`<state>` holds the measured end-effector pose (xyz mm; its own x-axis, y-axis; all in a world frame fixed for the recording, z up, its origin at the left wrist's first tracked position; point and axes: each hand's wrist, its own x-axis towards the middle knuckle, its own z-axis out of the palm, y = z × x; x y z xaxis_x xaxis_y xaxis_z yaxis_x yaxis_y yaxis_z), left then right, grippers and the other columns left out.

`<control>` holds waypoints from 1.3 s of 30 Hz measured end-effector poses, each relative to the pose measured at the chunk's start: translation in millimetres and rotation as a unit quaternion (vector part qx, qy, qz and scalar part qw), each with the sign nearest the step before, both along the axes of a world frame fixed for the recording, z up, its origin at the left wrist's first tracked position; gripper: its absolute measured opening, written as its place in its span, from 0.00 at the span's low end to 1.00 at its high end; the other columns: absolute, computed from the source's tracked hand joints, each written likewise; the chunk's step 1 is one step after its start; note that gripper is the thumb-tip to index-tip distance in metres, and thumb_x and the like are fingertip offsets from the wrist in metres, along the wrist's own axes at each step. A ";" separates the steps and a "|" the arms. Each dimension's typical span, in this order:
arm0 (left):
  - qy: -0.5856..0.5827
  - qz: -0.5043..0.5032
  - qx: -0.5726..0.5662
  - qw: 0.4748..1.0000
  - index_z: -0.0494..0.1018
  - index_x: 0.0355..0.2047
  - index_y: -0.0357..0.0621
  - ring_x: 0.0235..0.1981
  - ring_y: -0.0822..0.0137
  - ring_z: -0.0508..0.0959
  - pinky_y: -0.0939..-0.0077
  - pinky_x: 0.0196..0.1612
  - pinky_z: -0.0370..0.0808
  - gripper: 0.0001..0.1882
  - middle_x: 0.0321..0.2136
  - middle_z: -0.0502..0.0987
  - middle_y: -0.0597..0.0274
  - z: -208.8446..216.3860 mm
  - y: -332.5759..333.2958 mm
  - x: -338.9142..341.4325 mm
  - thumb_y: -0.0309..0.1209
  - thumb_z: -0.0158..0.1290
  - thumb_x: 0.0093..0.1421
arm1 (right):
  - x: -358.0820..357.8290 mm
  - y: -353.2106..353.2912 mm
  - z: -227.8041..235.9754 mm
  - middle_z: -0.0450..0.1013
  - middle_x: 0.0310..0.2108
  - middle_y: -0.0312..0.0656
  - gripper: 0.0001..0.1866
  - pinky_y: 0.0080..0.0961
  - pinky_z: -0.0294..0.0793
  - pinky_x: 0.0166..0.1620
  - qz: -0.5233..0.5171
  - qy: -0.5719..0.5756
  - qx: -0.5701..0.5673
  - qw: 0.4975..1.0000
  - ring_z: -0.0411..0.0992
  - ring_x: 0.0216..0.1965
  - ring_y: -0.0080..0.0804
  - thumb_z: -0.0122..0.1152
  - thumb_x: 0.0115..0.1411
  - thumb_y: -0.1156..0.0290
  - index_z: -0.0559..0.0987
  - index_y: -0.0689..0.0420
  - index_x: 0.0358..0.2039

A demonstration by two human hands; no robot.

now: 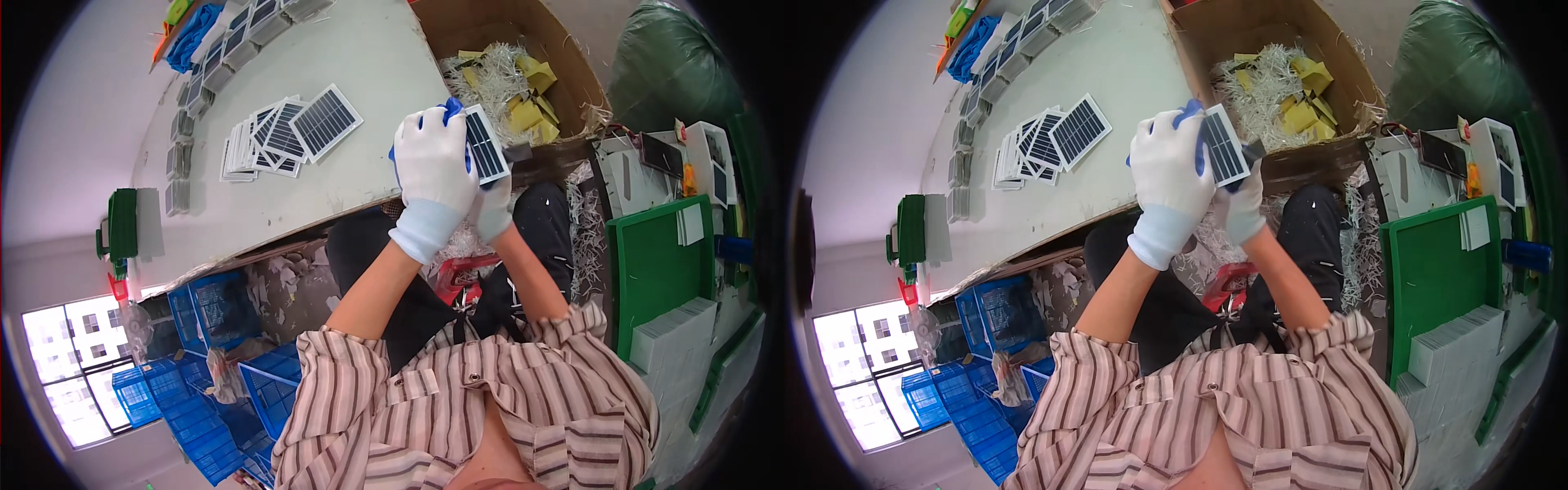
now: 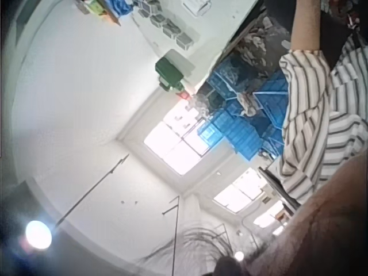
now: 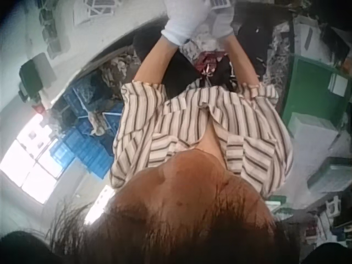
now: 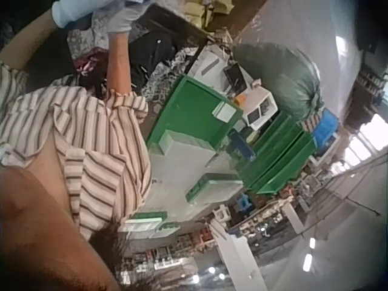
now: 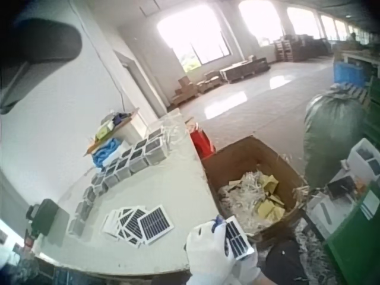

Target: Trimming excess plastic material from small solar panels using scissors.

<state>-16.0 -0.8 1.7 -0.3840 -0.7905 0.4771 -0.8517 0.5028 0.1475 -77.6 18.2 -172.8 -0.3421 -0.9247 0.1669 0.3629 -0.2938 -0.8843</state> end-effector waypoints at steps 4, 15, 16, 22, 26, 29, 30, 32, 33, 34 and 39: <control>0.006 -0.041 0.007 0.999 0.72 0.43 0.41 0.42 0.49 0.69 0.58 0.46 0.67 0.21 0.39 0.71 0.51 3.7 -1.3 0.5 0.23 0.53 0.45 | -4.2 -56.6 14.2 0.72 0.43 0.41 0.17 0.25 0.74 0.48 0.183 -0.350 -0.028 0.918 0.72 0.43 0.26 0.48 0.63 0.68 0.67 0.59 0.51; 0.005 -0.007 -0.011 1.000 0.74 0.39 0.44 0.44 0.50 0.70 0.59 0.49 0.66 0.18 0.40 0.72 0.54 9.5 5.1 16.4 0.23 0.56 0.45 | -51.5 12.0 48.2 0.75 0.24 0.34 0.09 0.18 0.71 0.31 0.169 0.080 0.054 0.981 0.71 0.26 0.18 0.59 0.53 0.70 0.77 0.63 0.31; 0.007 -0.011 -0.009 1.000 0.74 0.39 0.44 0.44 0.50 0.70 0.59 0.49 0.66 0.18 0.40 0.72 0.54 5.8 4.4 14.8 0.23 0.56 0.45 | -54.9 9.1 49.8 0.75 0.24 0.34 0.09 0.18 0.71 0.31 0.165 0.080 0.057 0.981 0.71 0.26 0.18 0.59 0.53 0.70 0.77 0.63 0.31; -0.010 -0.072 -0.014 0.997 0.75 0.40 0.46 0.42 0.52 0.71 0.61 0.45 0.69 0.18 0.39 0.73 0.55 1.9 -3.6 17.0 0.20 0.53 0.46 | -48.7 46.4 26.4 0.73 0.21 0.35 0.07 0.18 0.70 0.27 0.236 0.147 0.048 0.959 0.69 0.22 0.17 0.63 0.46 0.75 0.76 0.61 0.27; -0.007 -0.033 -0.025 0.999 0.74 0.40 0.46 0.40 0.53 0.71 0.62 0.43 0.68 0.19 0.37 0.72 0.56 2.8 -0.5 11.1 0.22 0.54 0.44 | -36.6 73.6 56.9 0.74 0.26 0.37 0.11 0.19 0.73 0.32 0.277 0.225 0.023 0.934 0.72 0.25 0.20 0.63 0.46 0.78 0.75 0.62 0.31; -0.007 0.014 -0.014 1.000 0.74 0.40 0.46 0.39 0.53 0.72 0.61 0.41 0.69 0.18 0.36 0.73 0.56 5.7 -0.4 4.5 0.23 0.54 0.45 | -27.0 59.0 53.4 0.73 0.36 0.39 0.22 0.22 0.72 0.42 0.067 0.062 0.121 0.988 0.73 0.36 0.23 0.57 0.54 0.82 0.65 0.63 0.49; -0.024 0.028 0.001 0.999 0.74 0.40 0.46 0.38 0.53 0.71 0.61 0.41 0.69 0.18 0.36 0.73 0.56 6.0 -0.4 4.3 0.24 0.54 0.45 | -20.9 52.3 45.8 0.73 0.36 0.39 0.22 0.22 0.72 0.42 0.066 0.060 0.120 0.989 0.73 0.36 0.23 0.57 0.54 0.82 0.65 0.63 0.49; -0.040 0.024 -0.004 0.999 0.74 0.40 0.45 0.38 0.52 0.71 0.60 0.40 0.69 0.18 0.35 0.72 0.56 5.7 -0.6 2.6 0.24 0.55 0.45 | -8.3 30.7 19.9 0.72 0.40 0.41 0.21 0.24 0.70 0.48 -0.089 0.201 0.070 0.973 0.72 0.42 0.28 0.56 0.55 0.80 0.65 0.64 0.50; -0.055 0.019 -0.005 0.998 0.74 0.40 0.44 0.38 0.52 0.71 0.60 0.40 0.69 0.18 0.35 0.72 0.55 5.6 -0.5 1.5 0.25 0.55 0.45 | -10.1 21.9 11.5 0.71 0.45 0.43 0.22 0.24 0.67 0.52 -0.061 0.226 0.073 0.970 0.70 0.47 0.29 0.52 0.57 0.81 0.63 0.64 0.53; -0.058 0.020 -0.007 0.998 0.74 0.40 0.44 0.38 0.52 0.71 0.60 0.40 0.69 0.18 0.35 0.72 0.55 5.1 -1.1 1.6 0.25 0.55 0.45 | -7.1 3.5 2.3 0.71 0.45 0.43 0.22 0.24 0.67 0.52 -0.060 0.222 0.072 0.970 0.70 0.47 0.29 0.52 0.57 0.81 0.63 0.64 0.53; -0.006 -0.045 -0.015 0.999 0.74 0.41 0.46 0.40 0.51 0.70 0.59 0.43 0.69 0.19 0.37 0.72 0.55 1.3 -3.6 7.3 0.24 0.55 0.45 | -12.3 -56.4 8.0 0.68 0.50 0.42 0.21 0.21 0.67 0.49 0.179 -0.149 0.040 0.972 0.70 0.46 0.27 0.48 0.61 0.79 0.64 0.61 0.55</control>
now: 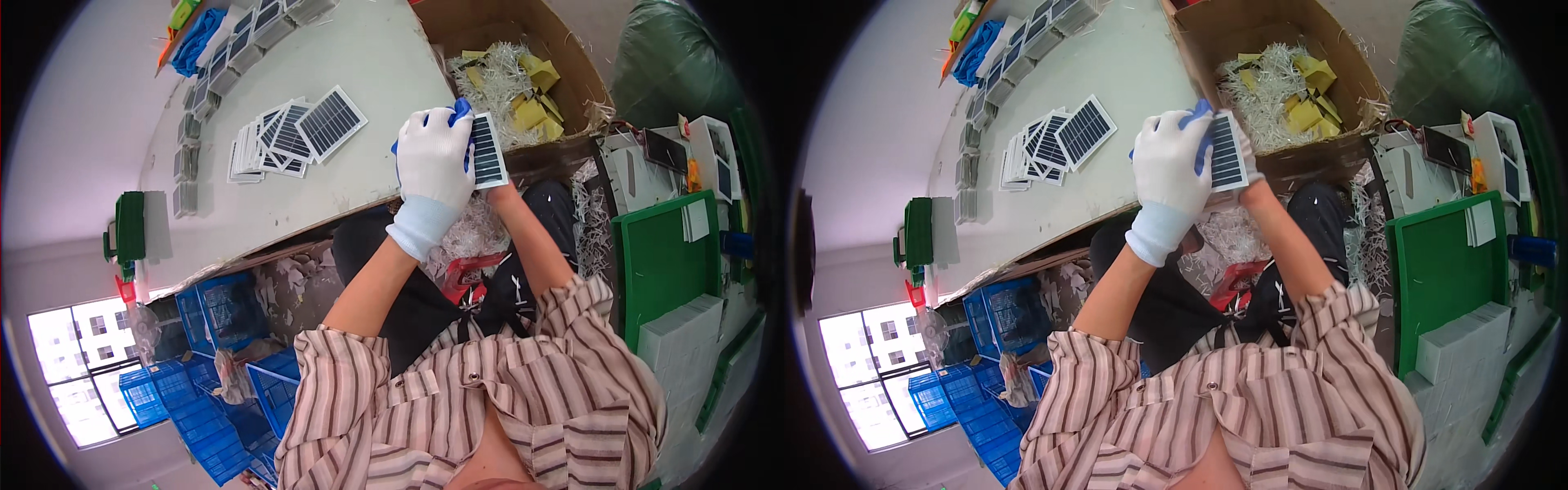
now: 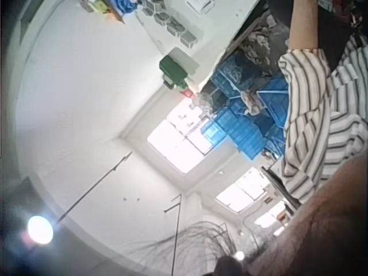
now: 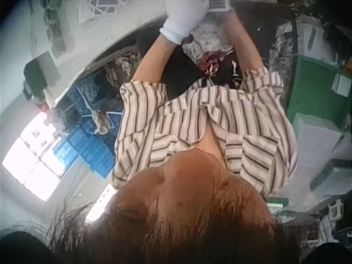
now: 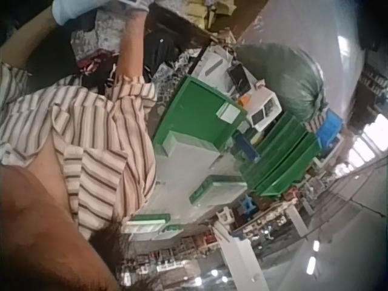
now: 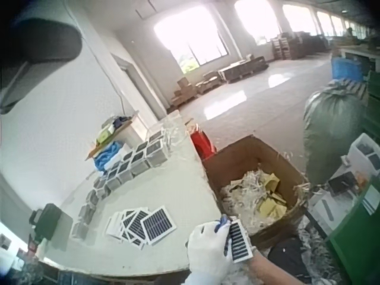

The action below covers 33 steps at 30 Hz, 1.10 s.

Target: Trimming excess plastic material from small solar panels using scissors.

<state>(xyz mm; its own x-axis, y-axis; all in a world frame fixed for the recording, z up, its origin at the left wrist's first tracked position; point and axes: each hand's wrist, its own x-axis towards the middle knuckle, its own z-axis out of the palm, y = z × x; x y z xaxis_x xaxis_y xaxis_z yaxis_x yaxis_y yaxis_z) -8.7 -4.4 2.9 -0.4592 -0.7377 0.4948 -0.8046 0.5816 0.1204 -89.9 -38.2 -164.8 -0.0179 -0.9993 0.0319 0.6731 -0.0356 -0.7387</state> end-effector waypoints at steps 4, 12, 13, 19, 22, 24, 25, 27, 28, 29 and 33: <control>0.052 0.013 0.005 0.999 0.74 0.41 0.47 0.42 0.51 0.70 0.59 0.44 0.69 0.19 0.38 0.72 0.54 -2.3 -0.2 4.3 0.24 0.55 0.45 | -30.4 23.5 53.6 0.71 0.45 0.40 0.23 0.22 0.72 0.42 -0.186 0.250 -0.009 0.950 0.72 0.38 0.26 0.57 0.54 0.78 0.68 0.58 0.52; 0.089 -0.060 0.063 0.992 0.68 0.51 0.42 0.55 0.46 0.65 0.57 0.57 0.61 0.36 0.52 0.68 0.46 32.3 -30.4 61.8 0.40 0.63 0.40 | -119.2 81.7 108.5 0.77 0.31 0.39 0.13 0.18 0.72 0.39 -0.145 0.455 -0.175 0.861 0.75 0.33 0.22 0.56 0.46 0.83 0.78 0.63 0.36; -0.010 -0.031 0.024 0.999 0.65 0.54 0.41 0.56 0.46 0.64 0.55 0.58 0.59 0.39 0.53 0.67 0.45 33.8 -48.7 91.6 0.42 0.62 0.41 | -126.9 97.9 107.3 0.76 0.28 0.37 0.09 0.16 0.71 0.34 -0.154 0.309 -0.063 0.936 0.74 0.29 0.20 0.59 0.50 0.79 0.78 0.63 0.34; -0.210 -0.015 -0.015 0.978 0.73 0.45 0.39 0.45 0.49 0.75 0.64 0.49 0.70 0.19 0.46 0.74 0.48 47.6 -54.9 137.7 0.30 0.55 0.52 | -305.2 172.8 97.2 0.66 0.13 0.31 0.09 0.16 0.59 0.16 -0.065 0.471 0.229 0.849 0.63 0.12 0.17 0.66 0.48 0.70 0.75 0.60 0.23; -0.173 -0.044 -0.087 0.980 0.74 0.45 0.41 0.43 0.51 0.76 0.63 0.48 0.71 0.18 0.44 0.75 0.50 46.3 -36.1 118.7 0.26 0.54 0.52 | -366.2 202.4 73.8 0.67 0.13 0.32 0.11 0.19 0.60 0.16 -0.007 0.598 0.323 0.733 0.63 0.12 0.19 0.68 0.44 0.68 0.74 0.59 0.19; -0.142 -0.082 -0.134 0.977 0.74 0.45 0.43 0.43 0.53 0.75 0.62 0.48 0.71 0.19 0.44 0.75 0.50 37.4 -22.3 94.6 0.24 0.55 0.50 | -380.8 207.5 47.8 0.68 0.13 0.33 0.13 0.21 0.61 0.16 0.044 0.626 0.372 0.684 0.63 0.12 0.20 0.69 0.41 0.66 0.74 0.59 0.15; -0.139 -0.100 -0.105 0.980 0.74 0.44 0.44 0.44 0.53 0.74 0.62 0.48 0.71 0.21 0.45 0.74 0.51 32.7 -14.5 74.1 0.25 0.57 0.47 | -383.6 214.4 40.8 0.67 0.12 0.34 0.14 0.21 0.60 0.16 0.039 0.602 0.381 0.700 0.63 0.12 0.21 0.69 0.41 0.66 0.73 0.59 0.14; -0.127 -0.100 -0.072 0.984 0.74 0.44 0.47 0.45 0.53 0.74 0.63 0.48 0.71 0.23 0.45 0.74 0.54 22.1 2.3 57.8 0.25 0.59 0.44 | -374.8 208.5 17.8 0.70 0.14 0.35 0.12 0.22 0.62 0.17 0.069 0.573 0.386 0.720 0.66 0.14 0.21 0.69 0.42 0.67 0.74 0.59 0.15; -0.113 -0.112 -0.054 0.986 0.75 0.44 0.48 0.45 0.53 0.74 0.63 0.49 0.71 0.24 0.45 0.74 0.55 20.1 7.2 57.4 0.25 0.59 0.43 | -364.3 200.1 6.5 0.70 0.14 0.35 0.13 0.23 0.62 0.17 0.069 0.608 0.373 0.698 0.66 0.14 0.22 0.69 0.41 0.65 0.74 0.59 0.16; -0.099 -0.124 -0.036 0.987 0.75 0.44 0.49 0.45 0.53 0.74 0.63 0.49 0.71 0.24 0.45 0.74 0.56 20.4 10.5 57.1 0.25 0.60 0.42 | -356.7 192.1 -2.2 0.69 0.13 0.36 0.14 0.23 0.62 0.17 0.069 0.641 0.357 0.676 0.66 0.14 0.23 0.69 0.41 0.64 0.74 0.59 0.16; 0.123 -0.061 0.064 0.988 0.74 0.44 0.47 0.47 0.53 0.72 0.64 0.52 0.68 0.21 0.45 0.74 0.52 20.8 -2.6 39.9 0.29 0.58 0.45 | -320.6 192.2 -2.5 0.74 0.21 0.41 0.17 0.32 0.71 0.28 -0.182 0.754 0.239 0.584 0.70 0.20 0.31 0.68 0.44 0.59 0.77 0.59 0.28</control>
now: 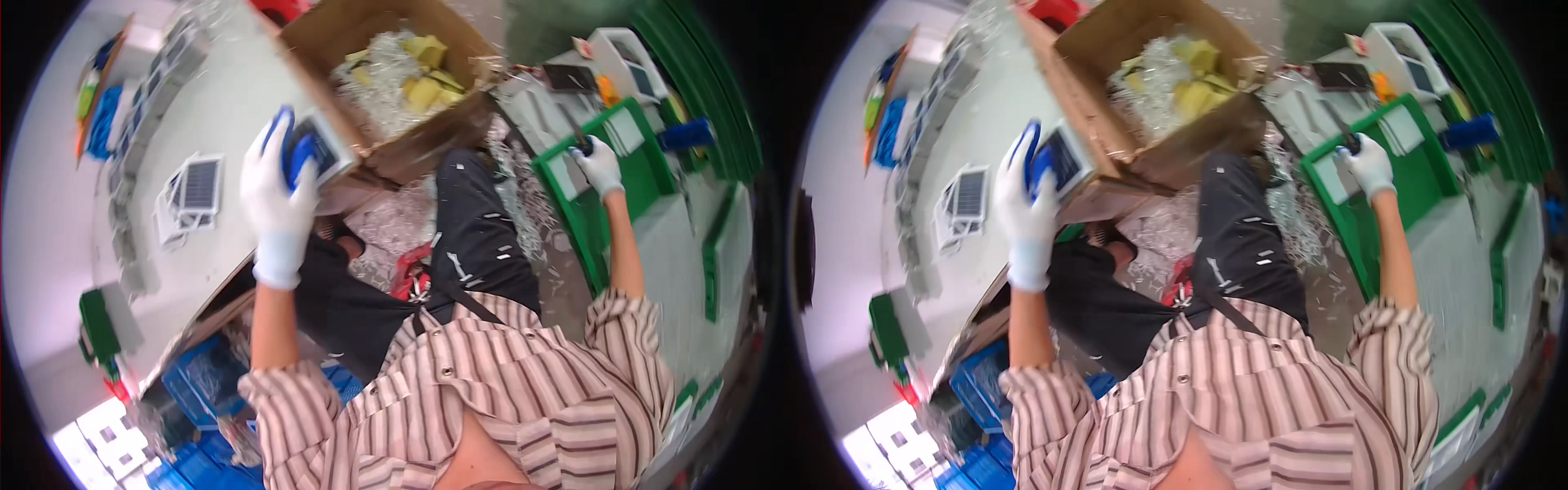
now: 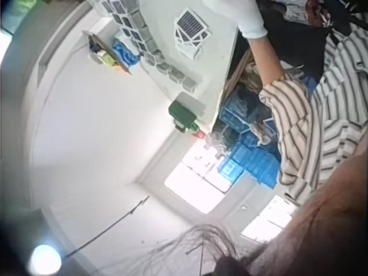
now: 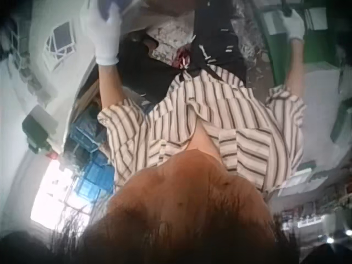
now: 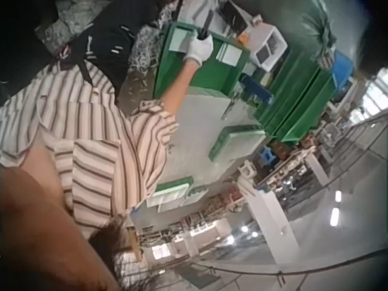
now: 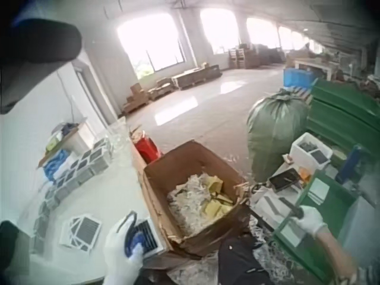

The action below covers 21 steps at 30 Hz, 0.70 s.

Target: Trimming excess plastic material from small solar panels using scissors.

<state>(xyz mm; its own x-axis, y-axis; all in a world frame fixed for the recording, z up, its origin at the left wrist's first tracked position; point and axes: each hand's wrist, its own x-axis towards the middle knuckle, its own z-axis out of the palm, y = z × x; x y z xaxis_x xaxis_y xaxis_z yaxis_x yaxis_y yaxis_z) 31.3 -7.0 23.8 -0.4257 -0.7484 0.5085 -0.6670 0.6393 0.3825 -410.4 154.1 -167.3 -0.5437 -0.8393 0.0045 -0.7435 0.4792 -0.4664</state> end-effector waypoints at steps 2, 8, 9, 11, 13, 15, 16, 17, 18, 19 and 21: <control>-0.105 0.060 -0.084 0.989 0.74 0.42 0.45 0.47 0.53 0.72 0.62 0.52 0.67 0.20 0.43 0.73 0.52 -19.3 -11.4 -14.7 0.28 0.57 0.45 | 55.5 -16.2 25.7 0.74 0.26 0.36 0.11 0.20 0.71 0.30 -0.040 -0.241 -0.111 0.963 0.70 0.26 0.17 0.65 0.51 0.67 0.76 0.59 0.31; -0.066 0.066 -0.061 0.994 0.74 0.42 0.45 0.43 0.53 0.72 0.62 0.47 0.70 0.19 0.40 0.74 0.54 -23.0 12.5 -49.3 0.21 0.52 0.47 | 252.7 -95.3 63.5 0.69 0.19 0.30 0.10 0.16 0.66 0.21 0.159 -0.572 -0.152 0.790 0.64 0.18 0.14 0.67 0.51 0.68 0.76 0.60 0.27; -0.058 0.064 -0.059 0.994 0.74 0.41 0.46 0.43 0.53 0.72 0.62 0.47 0.70 0.19 0.40 0.74 0.55 -23.5 11.1 -51.5 0.20 0.52 0.47 | 262.7 -111.9 46.3 0.69 0.19 0.31 0.10 0.16 0.66 0.21 0.187 -0.584 -0.226 0.757 0.65 0.18 0.14 0.66 0.51 0.69 0.76 0.61 0.27; -0.043 0.065 -0.068 0.995 0.75 0.40 0.47 0.42 0.53 0.73 0.61 0.46 0.70 0.19 0.39 0.74 0.55 -25.2 9.8 -53.1 0.19 0.50 0.47 | 267.7 -126.5 45.7 0.70 0.19 0.32 0.07 0.17 0.68 0.22 0.257 -0.578 -0.236 0.738 0.67 0.19 0.15 0.64 0.51 0.73 0.76 0.62 0.27; -0.047 0.077 -0.066 0.994 0.75 0.40 0.46 0.42 0.53 0.73 0.61 0.46 0.70 0.18 0.39 0.74 0.55 -24.8 11.4 -52.5 0.19 0.50 0.47 | 277.6 -121.9 42.8 0.71 0.18 0.32 0.07 0.18 0.69 0.23 0.281 -0.601 -0.209 0.718 0.67 0.19 0.16 0.63 0.50 0.74 0.76 0.63 0.27; -0.050 0.086 -0.072 0.992 0.75 0.40 0.45 0.42 0.52 0.73 0.61 0.46 0.70 0.18 0.39 0.74 0.54 -26.2 11.5 -51.4 0.19 0.50 0.47 | 284.0 -96.6 49.8 0.75 0.23 0.35 0.06 0.16 0.72 0.30 0.290 -0.636 -0.137 0.702 0.73 0.26 0.18 0.63 0.48 0.77 0.78 0.61 0.30; -0.051 0.089 -0.075 0.992 0.75 0.40 0.45 0.42 0.52 0.73 0.61 0.46 0.70 0.18 0.39 0.74 0.54 -24.9 11.5 -51.2 0.19 0.50 0.47 | 284.5 -87.3 47.3 0.75 0.21 0.34 0.04 0.17 0.73 0.31 0.461 -0.431 -0.217 0.745 0.73 0.25 0.19 0.61 0.49 0.79 0.78 0.61 0.27; -0.043 0.095 -0.082 0.991 0.74 0.40 0.45 0.42 0.52 0.72 0.61 0.46 0.70 0.17 0.39 0.74 0.54 -25.9 10.7 -49.3 0.20 0.51 0.47 | 291.2 -68.1 53.4 0.75 0.22 0.35 0.06 0.17 0.73 0.31 0.431 -0.481 -0.195 0.738 0.73 0.25 0.19 0.61 0.49 0.79 0.77 0.62 0.30; -0.036 0.101 -0.089 0.990 0.74 0.40 0.45 0.43 0.52 0.72 0.61 0.46 0.69 0.17 0.39 0.74 0.54 -26.5 9.7 -47.6 0.20 0.51 0.47 | 297.5 -54.0 59.1 0.75 0.23 0.36 0.08 0.18 0.73 0.31 0.400 -0.529 -0.172 0.729 0.73 0.25 0.20 0.60 0.50 0.80 0.76 0.62 0.33; -0.035 0.099 -0.089 0.991 0.74 0.40 0.45 0.43 0.52 0.72 0.61 0.46 0.69 0.17 0.39 0.74 0.54 -27.0 9.9 -49.8 0.20 0.51 0.47 | 301.0 -53.2 58.8 0.75 0.26 0.37 0.11 0.19 0.73 0.33 0.277 -0.616 -0.175 0.717 0.73 0.27 0.21 0.60 0.51 0.79 0.74 0.63 0.36; -0.055 0.131 -0.082 0.986 0.74 0.40 0.45 0.43 0.52 0.71 0.60 0.45 0.69 0.16 0.38 0.73 0.54 -25.4 11.9 -53.6 0.22 0.52 0.48 | 306.9 -64.7 43.0 0.74 0.35 0.40 0.22 0.21 0.73 0.39 0.151 -0.546 -0.240 0.788 0.74 0.34 0.25 0.60 0.52 0.80 0.67 0.63 0.48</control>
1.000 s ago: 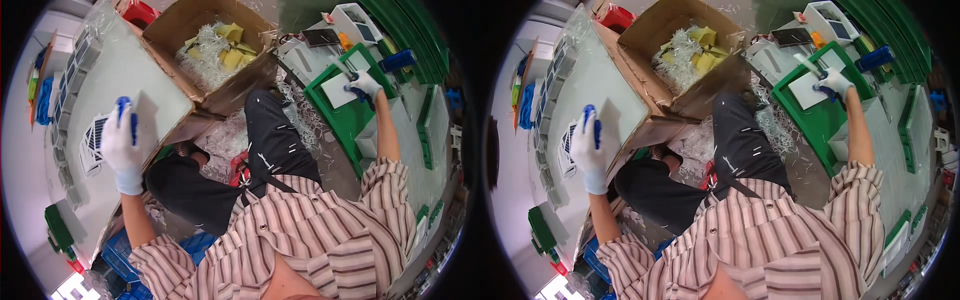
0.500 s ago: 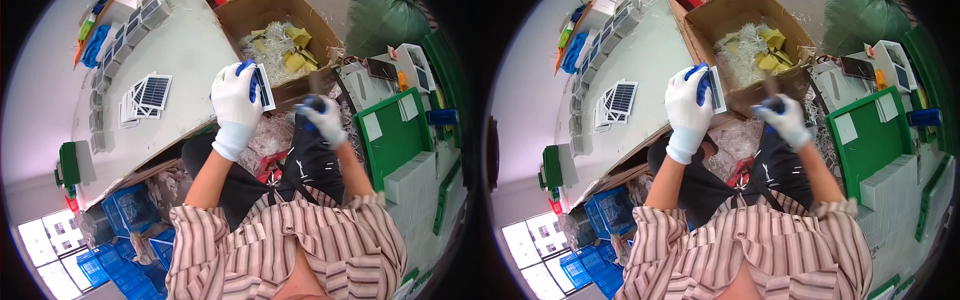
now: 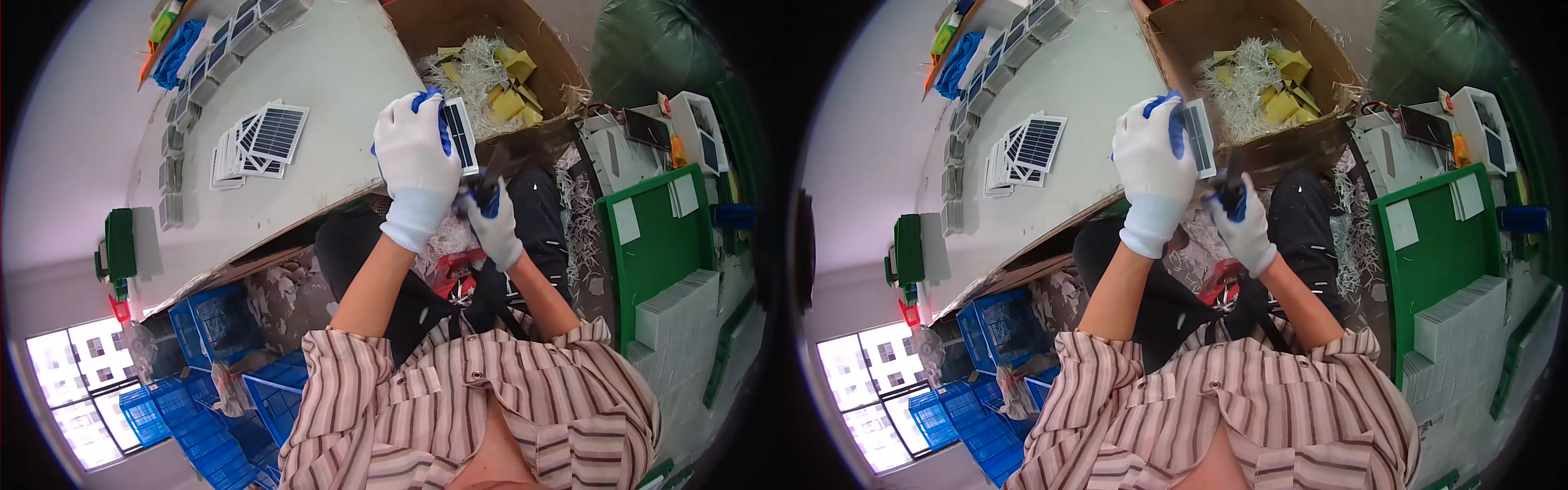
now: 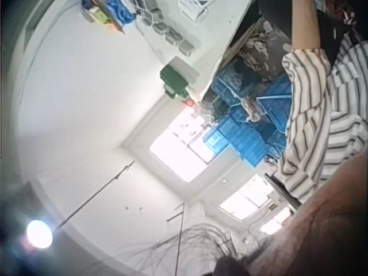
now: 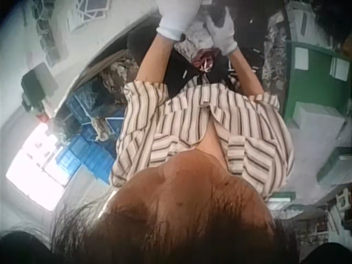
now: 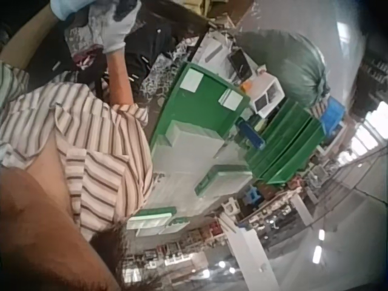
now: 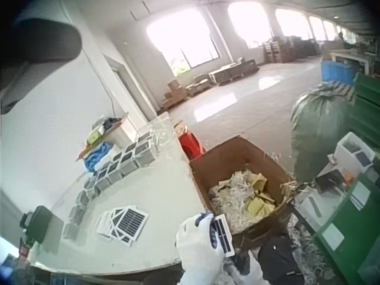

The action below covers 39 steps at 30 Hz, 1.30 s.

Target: Trimming excess plastic material from small solar panels using scissors.

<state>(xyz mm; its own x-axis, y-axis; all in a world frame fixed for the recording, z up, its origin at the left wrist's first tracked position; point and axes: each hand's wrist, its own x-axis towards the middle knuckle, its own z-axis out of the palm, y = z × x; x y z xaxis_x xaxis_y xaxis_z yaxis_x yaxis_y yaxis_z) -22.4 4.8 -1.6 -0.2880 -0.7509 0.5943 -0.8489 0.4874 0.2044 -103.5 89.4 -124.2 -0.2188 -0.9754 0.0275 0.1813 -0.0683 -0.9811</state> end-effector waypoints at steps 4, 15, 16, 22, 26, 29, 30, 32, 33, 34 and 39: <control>-0.024 0.000 0.030 0.999 0.74 0.40 0.44 0.42 0.51 0.70 0.59 0.45 0.68 0.16 0.38 0.73 0.54 3.3 1.8 -2.7 0.24 0.52 0.49 | 25.9 -44.3 -32.5 0.73 0.32 0.41 0.26 0.28 0.72 0.38 -0.162 0.107 -0.123 0.973 0.74 0.32 0.37 0.63 0.50 0.73 0.63 0.57 0.48; 0.011 -0.094 0.031 0.995 0.74 0.40 0.43 0.43 0.52 0.70 0.60 0.48 0.67 0.20 0.39 0.72 0.55 -4.5 -9.7 2.2 0.25 0.56 0.43 | 21.8 -142.5 -73.4 0.70 0.35 0.41 0.15 0.26 0.73 0.37 -0.020 -0.155 -0.138 0.978 0.71 0.36 0.29 0.55 0.56 0.71 0.69 0.56 0.44; 0.021 -0.112 0.036 0.993 0.74 0.40 0.44 0.43 0.52 0.71 0.60 0.48 0.68 0.20 0.39 0.72 0.55 -5.6 -11.6 8.2 0.25 0.56 0.43 | 24.6 -140.0 -69.0 0.69 0.33 0.37 0.14 0.24 0.73 0.36 -0.015 -0.216 -0.098 0.971 0.71 0.34 0.25 0.56 0.57 0.70 0.69 0.56 0.43; -0.049 0.000 0.039 0.998 0.73 0.42 0.43 0.45 0.50 0.70 0.59 0.50 0.67 0.21 0.41 0.72 0.53 18.4 2.4 29.8 0.24 0.58 0.45 | -7.0 -53.6 -11.0 0.72 0.24 0.32 0.09 0.16 0.70 0.29 0.060 -0.085 -0.051 0.993 0.67 0.23 0.15 0.63 0.52 0.74 0.75 0.61 0.34; 0.002 -0.035 0.022 0.999 0.72 0.41 0.43 0.48 0.51 0.68 0.60 0.52 0.65 0.19 0.42 0.71 0.54 -2.6 -0.1 18.8 0.23 0.55 0.45 | -21.9 -66.1 2.3 0.72 0.22 0.32 0.06 0.15 0.69 0.27 0.128 -0.078 -0.048 0.988 0.67 0.23 0.14 0.62 0.52 0.73 0.77 0.61 0.29; 0.005 -0.036 0.059 0.998 0.72 0.40 0.42 0.47 0.52 0.68 0.60 0.51 0.65 0.19 0.42 0.71 0.53 -1.7 -1.9 18.2 0.22 0.54 0.44 | -22.6 -61.9 4.6 0.72 0.22 0.33 0.07 0.17 0.69 0.27 0.188 -0.046 0.006 0.981 0.67 0.22 0.14 0.64 0.51 0.72 0.76 0.61 0.28; 0.005 -0.037 0.059 0.998 0.72 0.40 0.42 0.47 0.52 0.68 0.60 0.51 0.65 0.19 0.42 0.71 0.53 -2.1 -2.4 18.3 0.22 0.54 0.44 | -15.6 -45.1 -11.2 0.72 0.22 0.34 0.07 0.17 0.68 0.26 0.180 -0.048 -0.041 0.982 0.67 0.22 0.15 0.64 0.50 0.73 0.76 0.61 0.27; -0.006 -0.028 0.055 0.998 0.72 0.41 0.41 0.47 0.51 0.68 0.60 0.50 0.66 0.20 0.42 0.71 0.53 -4.2 -3.0 20.6 0.23 0.54 0.44 | -4.9 -16.5 -4.6 0.72 0.22 0.35 0.07 0.18 0.68 0.26 0.209 -0.018 -0.103 0.972 0.67 0.21 0.14 0.66 0.49 0.73 0.76 0.60 0.26; -0.005 -0.028 0.056 0.998 0.72 0.41 0.41 0.47 0.51 0.68 0.60 0.50 0.66 0.20 0.42 0.71 0.53 -3.5 -2.8 17.7 0.23 0.54 0.44 | -4.3 -4.3 9.2 0.72 0.23 0.36 0.08 0.18 0.69 0.27 0.237 0.018 -0.111 0.965 0.67 0.22 0.14 0.67 0.48 0.72 0.76 0.60 0.25; -0.006 -0.013 0.030 0.999 0.73 0.41 0.43 0.46 0.52 0.69 0.60 0.48 0.67 0.19 0.41 0.72 0.54 -0.9 -1.4 14.2 0.22 0.53 0.45 | -4.4 -0.1 4.0 0.74 0.27 0.36 0.13 0.20 0.73 0.36 0.180 0.069 0.012 0.981 0.73 0.28 0.22 0.66 0.47 0.74 0.75 0.61 0.33; -0.033 0.007 0.024 0.999 0.73 0.42 0.45 0.44 0.52 0.70 0.59 0.46 0.69 0.19 0.40 0.72 0.55 4.6 1.7 8.0 0.23 0.53 0.47 | 34.1 -47.2 -38.9 0.74 0.35 0.40 0.19 0.22 0.73 0.40 -0.070 -0.111 -0.020 0.991 0.74 0.34 0.29 0.60 0.52 0.77 0.66 0.61 0.44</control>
<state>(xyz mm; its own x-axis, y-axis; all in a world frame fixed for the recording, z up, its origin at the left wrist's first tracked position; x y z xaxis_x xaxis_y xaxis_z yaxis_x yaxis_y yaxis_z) -14.4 6.5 3.0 -0.3142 -0.7824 0.5377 -0.8681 0.4660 0.1709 -69.4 42.2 -163.2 -0.3568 -0.9342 0.0017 0.3779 -0.1460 -0.9142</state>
